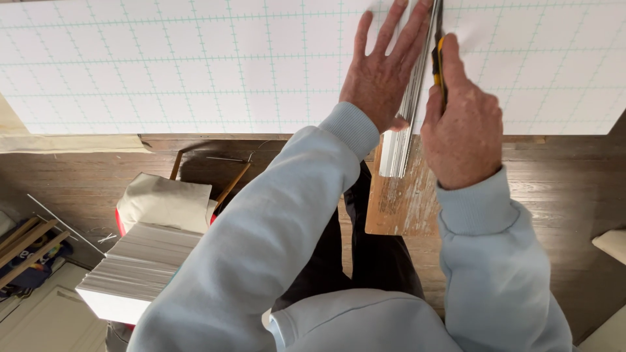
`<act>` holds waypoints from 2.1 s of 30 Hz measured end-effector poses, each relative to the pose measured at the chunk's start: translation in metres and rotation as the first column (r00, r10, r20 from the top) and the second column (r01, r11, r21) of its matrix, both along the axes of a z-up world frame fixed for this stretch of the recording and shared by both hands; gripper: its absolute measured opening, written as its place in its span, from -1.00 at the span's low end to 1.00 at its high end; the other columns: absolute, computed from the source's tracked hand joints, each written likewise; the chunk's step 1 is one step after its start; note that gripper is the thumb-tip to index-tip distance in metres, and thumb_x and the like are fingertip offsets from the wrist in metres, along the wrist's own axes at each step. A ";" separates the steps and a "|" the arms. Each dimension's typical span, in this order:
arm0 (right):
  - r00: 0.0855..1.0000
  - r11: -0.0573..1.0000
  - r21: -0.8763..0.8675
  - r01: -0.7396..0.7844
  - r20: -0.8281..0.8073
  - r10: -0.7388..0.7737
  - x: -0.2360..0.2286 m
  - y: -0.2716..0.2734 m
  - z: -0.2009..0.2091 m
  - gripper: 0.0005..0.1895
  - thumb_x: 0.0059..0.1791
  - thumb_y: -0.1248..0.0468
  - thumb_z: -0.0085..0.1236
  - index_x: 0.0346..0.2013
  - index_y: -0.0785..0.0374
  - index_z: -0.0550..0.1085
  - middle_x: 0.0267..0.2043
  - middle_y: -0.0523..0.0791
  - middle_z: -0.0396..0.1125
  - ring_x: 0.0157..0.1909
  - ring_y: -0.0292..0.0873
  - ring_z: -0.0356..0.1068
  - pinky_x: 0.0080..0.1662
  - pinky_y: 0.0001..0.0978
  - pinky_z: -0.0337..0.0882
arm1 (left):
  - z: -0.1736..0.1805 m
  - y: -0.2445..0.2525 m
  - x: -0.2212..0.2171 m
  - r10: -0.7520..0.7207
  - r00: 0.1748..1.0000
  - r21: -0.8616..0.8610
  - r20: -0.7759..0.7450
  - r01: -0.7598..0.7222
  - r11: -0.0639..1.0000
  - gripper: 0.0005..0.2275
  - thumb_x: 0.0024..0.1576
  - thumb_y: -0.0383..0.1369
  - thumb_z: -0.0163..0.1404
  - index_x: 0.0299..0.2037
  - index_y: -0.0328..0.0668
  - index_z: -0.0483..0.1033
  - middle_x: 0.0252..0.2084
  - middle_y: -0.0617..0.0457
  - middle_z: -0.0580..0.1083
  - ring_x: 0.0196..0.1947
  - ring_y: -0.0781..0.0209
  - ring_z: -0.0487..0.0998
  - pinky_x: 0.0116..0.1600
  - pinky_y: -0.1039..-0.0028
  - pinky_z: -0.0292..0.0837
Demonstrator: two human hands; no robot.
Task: The recorder measures a white board using a tape measure and pencil, then cuts it using a utility knife and a straight edge.
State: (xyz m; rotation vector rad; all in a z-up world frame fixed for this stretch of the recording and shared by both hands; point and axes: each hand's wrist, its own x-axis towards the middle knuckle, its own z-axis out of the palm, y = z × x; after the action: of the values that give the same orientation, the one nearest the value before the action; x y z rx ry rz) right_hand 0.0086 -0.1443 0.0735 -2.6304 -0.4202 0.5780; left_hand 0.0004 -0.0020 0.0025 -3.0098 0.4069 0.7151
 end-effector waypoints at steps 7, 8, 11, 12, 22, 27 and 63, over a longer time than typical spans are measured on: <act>0.999 0.998 -0.062 0.008 -0.051 -0.011 -0.047 -0.002 0.026 -0.40 0.17 0.41 0.03 0.50 0.39 0.13 -0.32 0.12 0.47 -0.34 0.05 0.53 -0.25 -0.08 0.56 | 0.005 0.000 0.001 -0.007 1.000 -0.033 -0.026 0.006 0.999 0.39 -0.32 0.40 0.25 0.63 -0.23 -0.24 0.65 -0.13 -0.31 0.63 -0.20 -0.35 0.60 -0.24 -0.40; 0.999 0.998 -0.062 0.009 -0.052 -0.012 -0.055 -0.006 0.028 -0.40 0.17 0.41 0.03 0.50 0.39 0.13 -0.32 0.12 0.47 -0.34 0.05 0.53 -0.25 -0.08 0.56 | 0.003 0.000 0.001 -0.008 1.000 -0.033 -0.027 0.007 0.999 0.39 -0.32 0.40 0.25 0.63 -0.23 -0.24 0.65 -0.13 -0.31 0.63 -0.20 -0.35 0.60 -0.24 -0.40; 0.998 0.998 -0.054 0.015 -0.068 -0.018 -0.081 -0.015 0.032 -0.35 0.14 0.38 0.03 0.52 0.33 0.09 -0.23 0.12 0.47 -0.28 0.05 0.51 -0.23 -0.06 0.53 | 0.000 0.001 0.001 0.009 0.999 -0.025 -0.033 -0.009 1.000 0.39 -0.32 0.41 0.23 0.63 -0.21 -0.25 0.64 -0.11 -0.29 0.62 -0.19 -0.34 0.61 -0.21 -0.40; 0.996 0.999 -0.038 0.026 -0.085 -0.029 -0.091 -0.018 0.033 -0.35 0.14 0.38 0.02 0.52 0.32 0.08 -0.19 0.12 0.48 -0.29 0.04 0.51 -0.22 -0.08 0.53 | 0.000 0.000 -0.002 0.006 1.000 -0.016 -0.019 -0.006 1.000 0.38 -0.31 0.43 0.22 0.63 -0.21 -0.25 0.64 -0.11 -0.29 0.62 -0.19 -0.33 0.61 -0.21 -0.40; 0.909 0.973 -0.131 0.190 -0.350 -0.225 -0.140 -0.046 0.079 -0.41 0.07 0.33 0.01 0.43 0.25 0.23 -0.17 0.15 0.50 -0.33 0.08 0.56 -0.29 -0.10 0.57 | -0.003 0.000 -0.001 -0.027 1.000 0.010 0.010 0.027 1.000 0.39 -0.30 0.50 0.15 0.65 -0.22 -0.24 0.65 -0.12 -0.31 0.63 -0.20 -0.34 0.62 -0.21 -0.39; 0.967 0.979 0.001 0.206 -0.152 -0.203 -0.079 -0.035 0.078 -0.41 0.11 0.36 0.00 0.46 0.28 0.20 -0.12 0.19 0.49 -0.31 0.13 0.54 -0.28 -0.06 0.54 | 0.009 -0.002 0.003 -0.019 1.000 0.010 -0.018 0.020 1.000 0.39 -0.34 0.48 0.16 0.62 -0.19 -0.24 0.63 -0.11 -0.35 0.61 -0.19 -0.36 0.58 -0.21 -0.38; 0.853 0.900 -0.007 0.437 -0.313 -0.417 -0.145 -0.082 0.082 -0.37 0.09 0.25 0.00 0.48 0.27 0.19 -0.09 0.12 0.50 -0.23 0.01 0.55 -0.23 -0.19 0.55 | 0.006 0.001 0.005 -0.036 0.999 0.023 0.020 0.035 0.999 0.39 -0.33 0.51 0.12 0.63 -0.20 -0.22 0.63 -0.15 -0.35 0.62 -0.21 -0.34 0.59 -0.21 -0.39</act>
State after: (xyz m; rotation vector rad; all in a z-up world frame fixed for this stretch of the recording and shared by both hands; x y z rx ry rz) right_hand -0.1365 -0.2267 0.1550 -2.3991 0.2382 0.7853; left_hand 0.0056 -0.0008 0.0090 -2.9780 0.4475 0.6817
